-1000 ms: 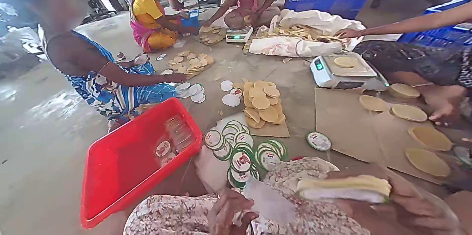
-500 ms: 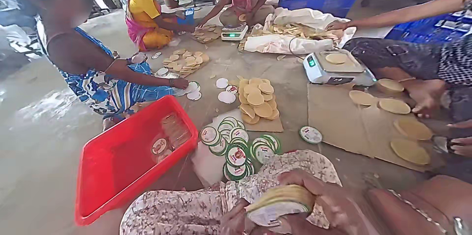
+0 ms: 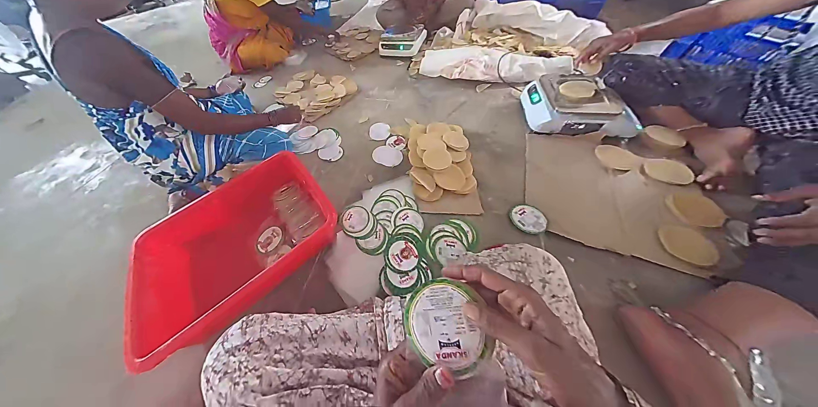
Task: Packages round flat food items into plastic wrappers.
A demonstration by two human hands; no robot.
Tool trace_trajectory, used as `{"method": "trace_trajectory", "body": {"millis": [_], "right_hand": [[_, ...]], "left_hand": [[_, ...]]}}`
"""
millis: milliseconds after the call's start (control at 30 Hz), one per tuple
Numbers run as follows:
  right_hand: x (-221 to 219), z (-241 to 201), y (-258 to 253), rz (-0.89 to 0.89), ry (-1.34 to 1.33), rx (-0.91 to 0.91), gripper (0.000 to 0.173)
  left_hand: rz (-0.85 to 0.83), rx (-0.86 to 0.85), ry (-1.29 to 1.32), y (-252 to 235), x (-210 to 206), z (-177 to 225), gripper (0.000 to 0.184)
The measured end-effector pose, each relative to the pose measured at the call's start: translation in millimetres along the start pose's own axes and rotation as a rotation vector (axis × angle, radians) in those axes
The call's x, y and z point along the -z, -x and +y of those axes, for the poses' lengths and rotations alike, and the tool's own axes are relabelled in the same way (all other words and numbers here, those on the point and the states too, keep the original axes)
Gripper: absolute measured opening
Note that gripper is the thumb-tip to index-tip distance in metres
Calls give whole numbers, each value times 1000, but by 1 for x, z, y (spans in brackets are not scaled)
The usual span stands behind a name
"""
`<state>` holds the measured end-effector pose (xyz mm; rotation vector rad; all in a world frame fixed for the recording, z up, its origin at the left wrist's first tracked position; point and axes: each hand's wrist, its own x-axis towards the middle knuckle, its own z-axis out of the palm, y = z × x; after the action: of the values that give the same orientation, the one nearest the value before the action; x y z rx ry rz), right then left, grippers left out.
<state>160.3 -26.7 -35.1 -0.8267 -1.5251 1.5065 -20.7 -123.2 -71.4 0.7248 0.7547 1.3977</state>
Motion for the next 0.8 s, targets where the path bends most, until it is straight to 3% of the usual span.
{"method": "trace_trajectory", "body": {"millis": [200, 300, 400, 500, 600, 733, 800], "right_hand": [[22, 12, 9, -176, 344, 147, 34], [22, 12, 13, -153, 219, 163, 38], [18, 15, 19, -109, 268, 213, 31], [29, 9, 22, -225, 375, 215, 25], [37, 5, 24, -285, 392, 158, 31], [27, 7, 34, -174, 272, 123, 32], [25, 6, 39, -143, 248, 113, 35]], "left_hand": [[81, 99, -5, 0, -1, 1, 21], [33, 83, 9, -3, 1, -2, 22], [-3, 64, -33, -8, 2, -2, 21], [-102, 82, -109, -8, 6, -4, 20], [-127, 96, -109, -5, 4, -6, 22], [-147, 84, -92, -10, 3, -4, 49], [-93, 80, -116, -8, 5, -7, 41]]}}
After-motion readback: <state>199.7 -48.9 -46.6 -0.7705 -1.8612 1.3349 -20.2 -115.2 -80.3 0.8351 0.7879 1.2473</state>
